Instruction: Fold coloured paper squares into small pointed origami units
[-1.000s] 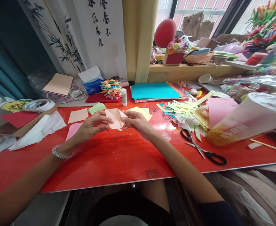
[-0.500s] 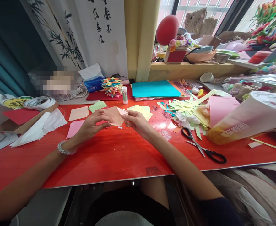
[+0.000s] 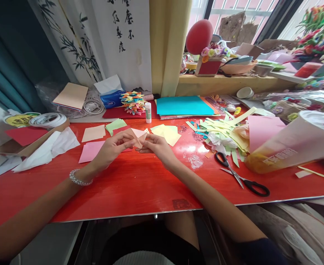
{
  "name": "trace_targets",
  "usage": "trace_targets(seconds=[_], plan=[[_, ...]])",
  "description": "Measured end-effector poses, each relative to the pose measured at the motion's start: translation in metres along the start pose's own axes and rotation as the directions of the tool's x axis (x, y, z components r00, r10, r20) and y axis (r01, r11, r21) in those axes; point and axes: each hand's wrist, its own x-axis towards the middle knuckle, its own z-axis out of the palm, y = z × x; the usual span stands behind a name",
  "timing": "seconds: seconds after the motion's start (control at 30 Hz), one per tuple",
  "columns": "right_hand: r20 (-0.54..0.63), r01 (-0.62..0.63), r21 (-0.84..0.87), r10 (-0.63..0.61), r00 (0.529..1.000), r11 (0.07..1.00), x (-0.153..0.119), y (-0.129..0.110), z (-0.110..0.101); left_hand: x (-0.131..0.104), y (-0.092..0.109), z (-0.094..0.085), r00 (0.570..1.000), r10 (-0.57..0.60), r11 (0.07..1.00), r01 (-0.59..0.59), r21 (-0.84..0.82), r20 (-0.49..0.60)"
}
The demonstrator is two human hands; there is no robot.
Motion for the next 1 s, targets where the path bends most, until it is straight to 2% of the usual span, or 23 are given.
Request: trace_targets(seconds=[0.2,0.43,0.53,0.67,0.77,0.9,1.0], plan=[[-0.016,0.025,-0.038,-0.026,1.000,0.999,0.001,0.007,0.000,-0.002,0.004,0.005,0.999,-0.037,0.994,0.041,-0.104,0.040],[-0.082,0.023,-0.025,-0.025,0.996,0.999,0.001,0.005,0.002,-0.002,-0.001,0.010,0.996,-0.056,0.998,0.054,-0.040,-0.063],[-0.068,0.007,-0.036,-0.009,0.998,0.999,0.001,0.005,0.002,-0.002,-0.004,0.011,0.993,-0.089,0.992,0.082,-0.095,-0.074],[-0.012,-0.071,-0.068,0.070,0.997,0.995,0.001,0.004,0.001,-0.001,-0.008,0.013,0.985,-0.134,0.980,0.116,-0.160,-0.108],[-0.014,-0.100,-0.088,0.099,0.995,0.991,0.001,0.002,0.001,-0.002,-0.008,0.013,0.984,-0.126,0.983,0.108,-0.145,-0.123],[-0.057,-0.088,-0.072,0.084,0.995,0.994,0.000,0.001,0.003,-0.003,-0.008,0.014,0.988,-0.070,0.995,0.059,-0.083,-0.136],[-0.076,-0.080,-0.062,0.075,0.994,0.995,-0.001,0.001,0.004,-0.004,-0.008,0.016,0.985,-0.070,0.997,0.065,-0.033,-0.155]])
